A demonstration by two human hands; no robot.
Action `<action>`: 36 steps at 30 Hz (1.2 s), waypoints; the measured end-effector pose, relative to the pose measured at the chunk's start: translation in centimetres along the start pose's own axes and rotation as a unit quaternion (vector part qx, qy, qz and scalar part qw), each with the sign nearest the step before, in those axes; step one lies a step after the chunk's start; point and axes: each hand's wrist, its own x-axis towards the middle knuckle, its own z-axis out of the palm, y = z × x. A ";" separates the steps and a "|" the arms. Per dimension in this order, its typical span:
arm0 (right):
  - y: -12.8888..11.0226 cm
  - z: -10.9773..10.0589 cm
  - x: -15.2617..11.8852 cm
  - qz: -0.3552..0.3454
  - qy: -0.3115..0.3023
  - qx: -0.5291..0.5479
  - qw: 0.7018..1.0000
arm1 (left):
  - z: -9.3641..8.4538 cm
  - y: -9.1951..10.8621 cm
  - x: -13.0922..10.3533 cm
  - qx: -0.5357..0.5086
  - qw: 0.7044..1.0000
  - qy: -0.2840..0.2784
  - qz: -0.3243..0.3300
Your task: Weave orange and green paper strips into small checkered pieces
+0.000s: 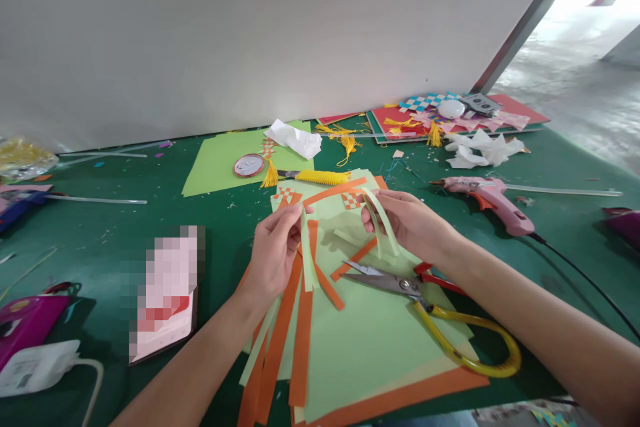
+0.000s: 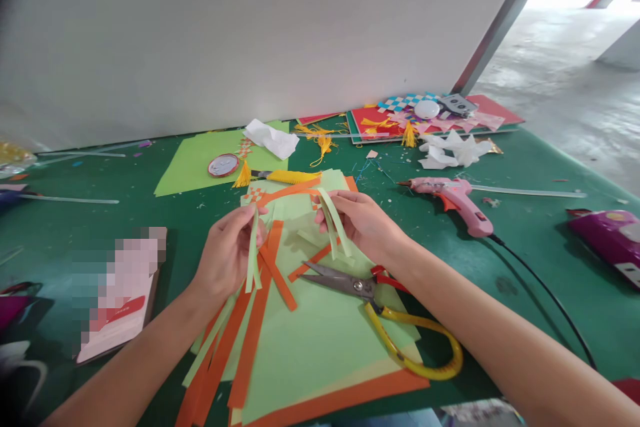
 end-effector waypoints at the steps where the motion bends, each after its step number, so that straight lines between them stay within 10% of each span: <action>1: 0.0 0.0 0.0 0.001 0.001 0.002 1.000 | 0.0 -0.1 0.0 0.005 1.000 0.006 -0.002; 14: 0.3 -0.2 0.2 0.012 0.007 -0.002 1.000 | 0.4 0.1 -1.0 0.221 0.968 0.015 0.113; 36: 0.4 0.0 -0.1 -0.003 -0.058 -0.070 0.996 | 0.2 0.0 -0.5 0.175 0.978 0.036 0.103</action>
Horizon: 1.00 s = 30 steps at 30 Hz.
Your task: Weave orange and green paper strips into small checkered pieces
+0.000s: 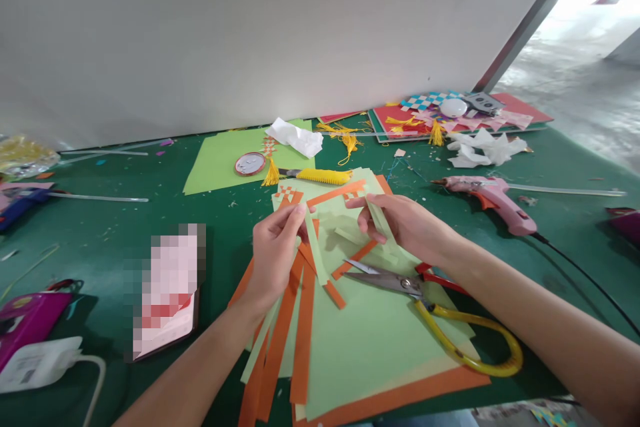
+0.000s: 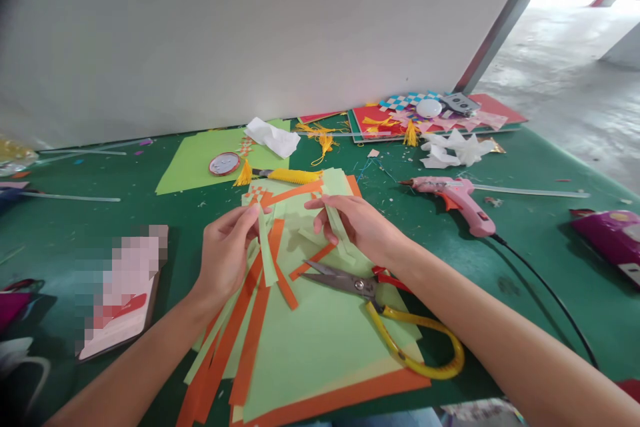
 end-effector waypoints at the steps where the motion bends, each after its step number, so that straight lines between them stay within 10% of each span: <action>1: 0.0 0.0 0.0 0.001 -0.002 -0.001 1.000 | 0.0 0.1 0.0 -0.002 1.000 0.005 -0.001; 30: 0.0 0.5 -0.5 -0.026 -0.034 -0.043 0.998 | -0.3 -0.6 0.4 -0.122 0.984 -0.040 -0.127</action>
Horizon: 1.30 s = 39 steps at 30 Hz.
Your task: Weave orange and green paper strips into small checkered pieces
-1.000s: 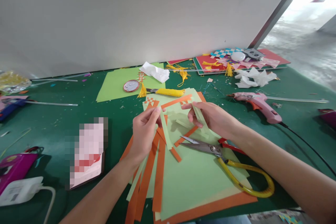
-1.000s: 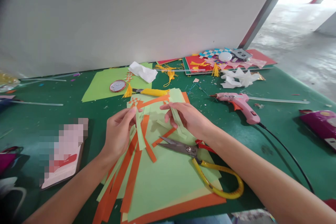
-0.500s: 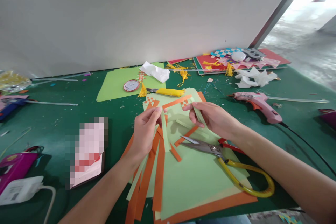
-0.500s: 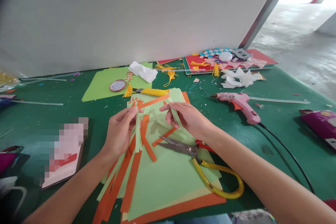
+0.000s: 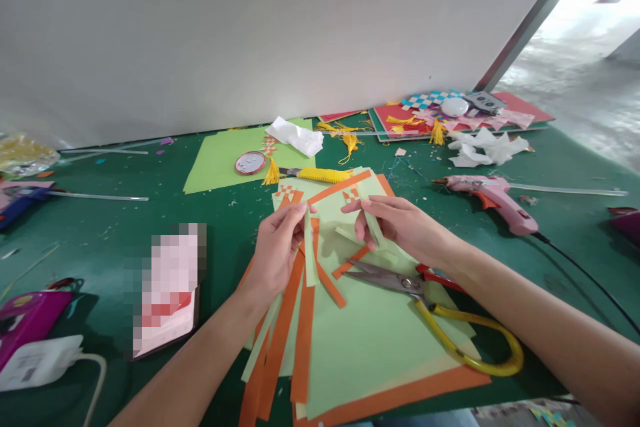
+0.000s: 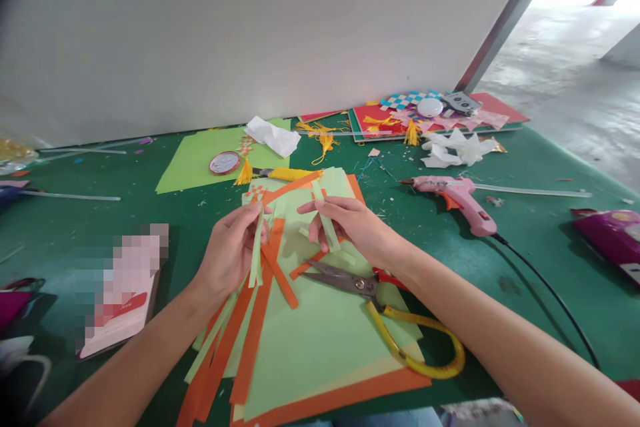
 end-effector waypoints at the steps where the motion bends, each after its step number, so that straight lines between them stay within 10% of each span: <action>1: 0.0 -0.1 0.0 0.003 -0.009 0.023 1.000 | 0.0 0.0 0.0 0.004 1.000 0.001 -0.004; 23: -0.3 0.5 0.0 -0.026 0.042 -0.056 0.997 | 0.7 0.5 -1.1 0.167 0.982 0.000 0.088; 39: -0.2 1.0 -0.3 -0.052 0.006 -0.142 0.988 | 0.2 0.3 -0.4 0.064 0.995 0.023 0.075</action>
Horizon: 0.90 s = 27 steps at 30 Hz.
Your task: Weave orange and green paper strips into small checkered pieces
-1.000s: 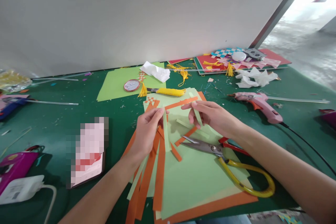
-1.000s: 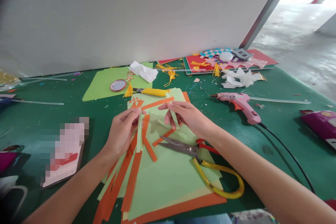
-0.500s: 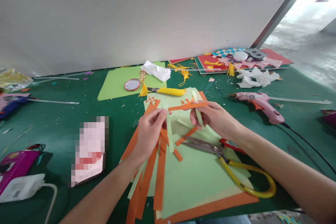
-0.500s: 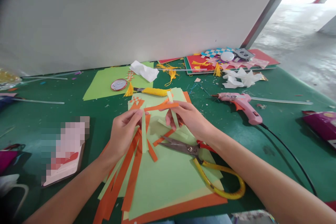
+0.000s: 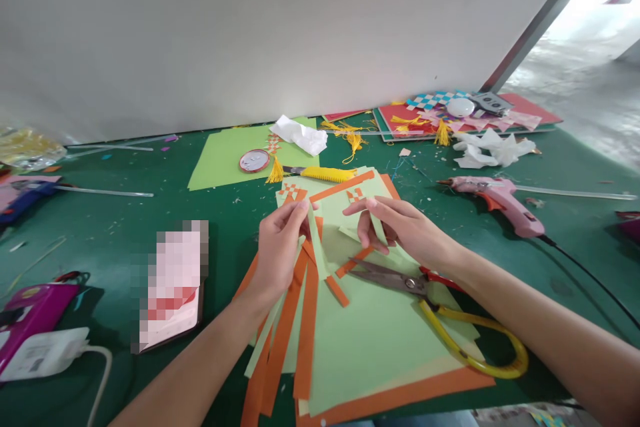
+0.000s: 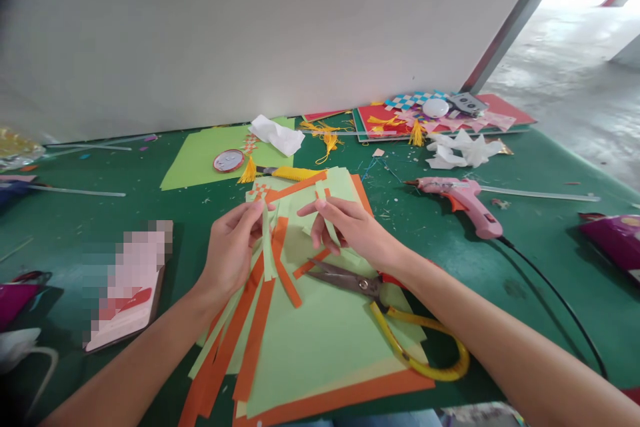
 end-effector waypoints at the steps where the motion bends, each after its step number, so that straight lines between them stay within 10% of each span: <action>1: 0.0 0.0 0.0 0.000 0.002 0.005 1.000 | 0.0 0.0 0.0 0.000 1.000 -0.001 0.000; 27: 0.6 -0.4 0.2 0.053 -0.082 0.169 0.981 | 0.1 0.0 -0.1 -0.108 0.990 -0.079 -0.035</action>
